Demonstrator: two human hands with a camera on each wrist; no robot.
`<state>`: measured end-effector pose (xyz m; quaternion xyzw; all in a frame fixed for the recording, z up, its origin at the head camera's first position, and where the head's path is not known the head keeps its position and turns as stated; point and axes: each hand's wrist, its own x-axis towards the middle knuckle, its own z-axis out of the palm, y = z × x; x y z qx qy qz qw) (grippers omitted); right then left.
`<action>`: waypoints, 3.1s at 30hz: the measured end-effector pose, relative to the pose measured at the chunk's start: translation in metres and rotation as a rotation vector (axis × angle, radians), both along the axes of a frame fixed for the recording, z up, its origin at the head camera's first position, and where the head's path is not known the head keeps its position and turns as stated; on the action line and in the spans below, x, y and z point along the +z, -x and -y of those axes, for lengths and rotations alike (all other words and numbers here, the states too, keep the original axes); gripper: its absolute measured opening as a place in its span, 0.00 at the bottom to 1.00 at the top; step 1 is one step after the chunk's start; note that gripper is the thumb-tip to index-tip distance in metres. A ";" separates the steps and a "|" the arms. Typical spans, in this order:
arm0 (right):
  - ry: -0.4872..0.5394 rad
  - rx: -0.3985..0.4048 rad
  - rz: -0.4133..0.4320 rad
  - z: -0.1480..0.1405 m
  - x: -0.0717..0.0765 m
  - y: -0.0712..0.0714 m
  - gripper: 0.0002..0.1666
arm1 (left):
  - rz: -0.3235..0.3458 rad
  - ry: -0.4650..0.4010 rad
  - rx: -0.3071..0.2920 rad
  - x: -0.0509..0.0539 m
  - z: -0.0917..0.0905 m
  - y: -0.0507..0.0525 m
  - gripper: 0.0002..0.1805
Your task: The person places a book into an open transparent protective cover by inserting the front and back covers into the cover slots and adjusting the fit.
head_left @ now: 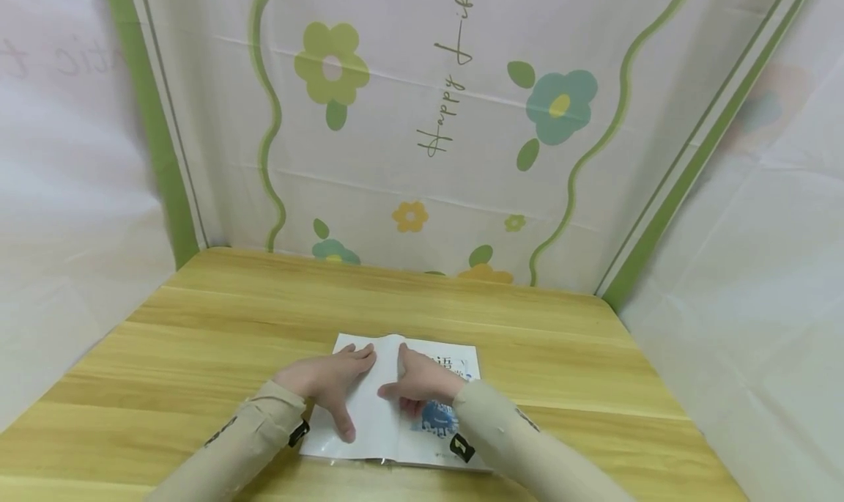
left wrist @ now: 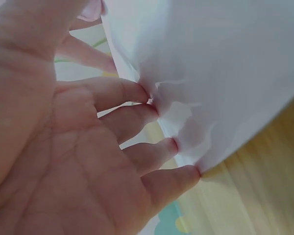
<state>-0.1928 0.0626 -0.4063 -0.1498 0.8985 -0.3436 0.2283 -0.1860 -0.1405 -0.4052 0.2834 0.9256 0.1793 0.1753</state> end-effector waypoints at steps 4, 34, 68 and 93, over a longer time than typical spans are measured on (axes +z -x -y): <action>0.035 0.021 -0.021 -0.015 0.006 -0.005 0.49 | 0.008 0.009 -0.006 -0.001 -0.001 0.000 0.69; 0.001 -0.285 -0.178 -0.110 -0.003 0.018 0.27 | 0.062 -0.014 0.063 0.000 -0.001 0.002 0.54; 0.141 -0.303 -0.034 -0.108 -0.006 0.021 0.13 | 0.029 -0.052 0.093 0.000 -0.006 -0.003 0.53; 0.301 -0.374 0.097 -0.121 0.007 0.017 0.56 | 0.024 -0.043 0.092 -0.002 -0.007 -0.004 0.54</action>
